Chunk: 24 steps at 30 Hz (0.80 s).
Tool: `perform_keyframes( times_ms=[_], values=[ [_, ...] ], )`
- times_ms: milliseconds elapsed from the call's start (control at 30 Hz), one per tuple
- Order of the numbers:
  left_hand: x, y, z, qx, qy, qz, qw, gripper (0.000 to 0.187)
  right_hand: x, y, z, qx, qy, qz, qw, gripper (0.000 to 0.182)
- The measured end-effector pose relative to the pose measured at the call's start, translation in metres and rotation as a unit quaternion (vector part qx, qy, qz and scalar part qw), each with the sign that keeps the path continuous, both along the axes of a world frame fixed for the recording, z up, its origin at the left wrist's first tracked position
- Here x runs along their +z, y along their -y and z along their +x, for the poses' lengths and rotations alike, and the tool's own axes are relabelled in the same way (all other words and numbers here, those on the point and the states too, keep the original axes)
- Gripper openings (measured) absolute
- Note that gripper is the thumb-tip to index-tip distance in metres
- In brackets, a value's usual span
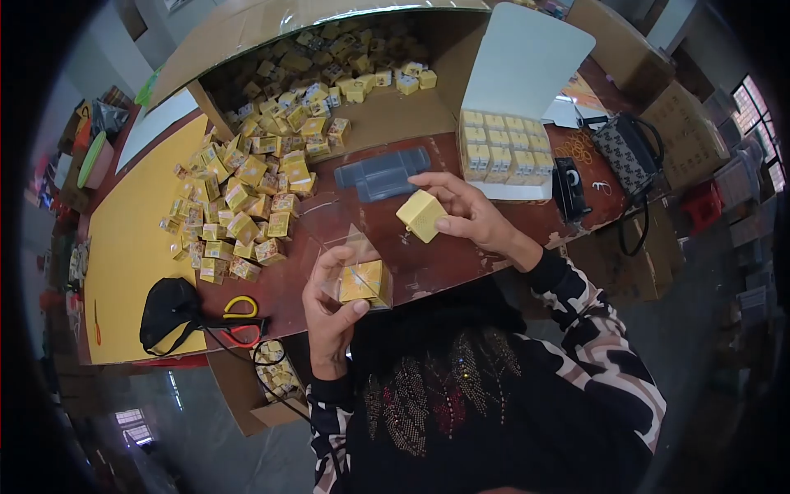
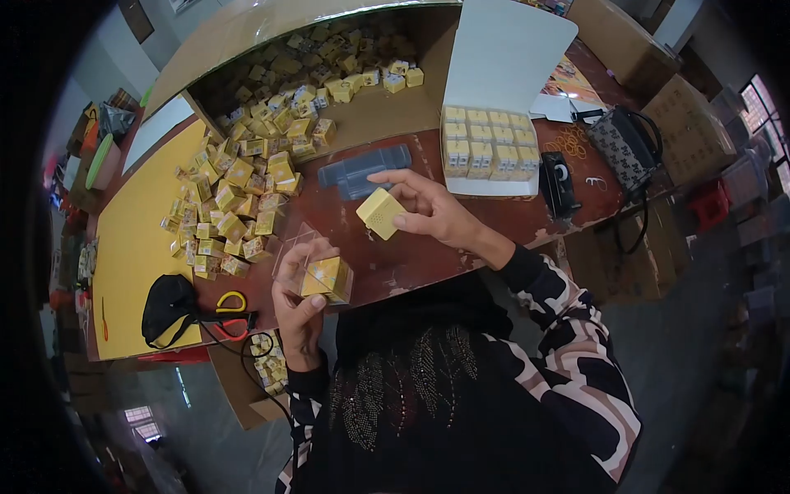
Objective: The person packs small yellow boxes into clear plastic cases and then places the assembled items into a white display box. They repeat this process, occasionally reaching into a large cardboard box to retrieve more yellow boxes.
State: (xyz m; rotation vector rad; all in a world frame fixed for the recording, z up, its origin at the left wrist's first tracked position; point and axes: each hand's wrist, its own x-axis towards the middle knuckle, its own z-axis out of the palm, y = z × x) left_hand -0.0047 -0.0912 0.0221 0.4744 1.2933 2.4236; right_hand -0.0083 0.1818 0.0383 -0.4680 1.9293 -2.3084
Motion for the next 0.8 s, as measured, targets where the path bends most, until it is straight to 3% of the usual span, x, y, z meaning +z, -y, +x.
perform_keyframes(
  times_ms=[167,267,333,367,433,467,533,633,800],
  values=[
    [-0.015,-0.011,-0.004,0.000,0.024,0.016,1.000,0.069,-0.015,-0.005,-0.004,0.011,0.026,-0.034,0.999,0.050],
    [-0.018,-0.011,-0.009,-0.028,0.031,0.014,0.999,0.068,-0.009,-0.001,-0.011,-0.016,-0.060,0.037,0.997,0.047],
    [-0.021,-0.009,-0.010,0.003,-0.005,-0.008,1.000,0.064,0.009,-0.002,-0.016,-0.081,-0.221,0.290,0.928,0.039],
    [-0.020,-0.008,-0.010,0.006,-0.004,-0.009,1.000,0.064,0.016,-0.003,-0.017,-0.078,-0.221,0.289,0.928,0.039],
    [-0.017,-0.005,-0.010,0.039,-0.027,-0.044,0.998,0.062,0.028,-0.004,-0.019,-0.101,-0.354,0.447,0.816,0.037],
    [-0.018,-0.005,-0.011,0.042,-0.028,-0.042,0.998,0.062,0.032,-0.004,-0.023,-0.098,-0.355,0.447,0.815,0.037],
    [-0.023,-0.003,-0.010,0.072,-0.049,-0.106,0.990,0.059,0.040,-0.006,-0.029,-0.145,-0.487,0.461,0.727,0.033],
    [-0.032,-0.007,-0.009,0.097,-0.047,-0.140,0.984,0.058,0.052,-0.006,-0.030,-0.144,-0.511,0.485,0.695,0.032],
    [-0.041,-0.015,-0.002,0.117,-0.033,-0.180,0.976,0.058,0.041,0.003,-0.030,-0.174,-0.521,0.421,0.722,0.029]
  ],
)
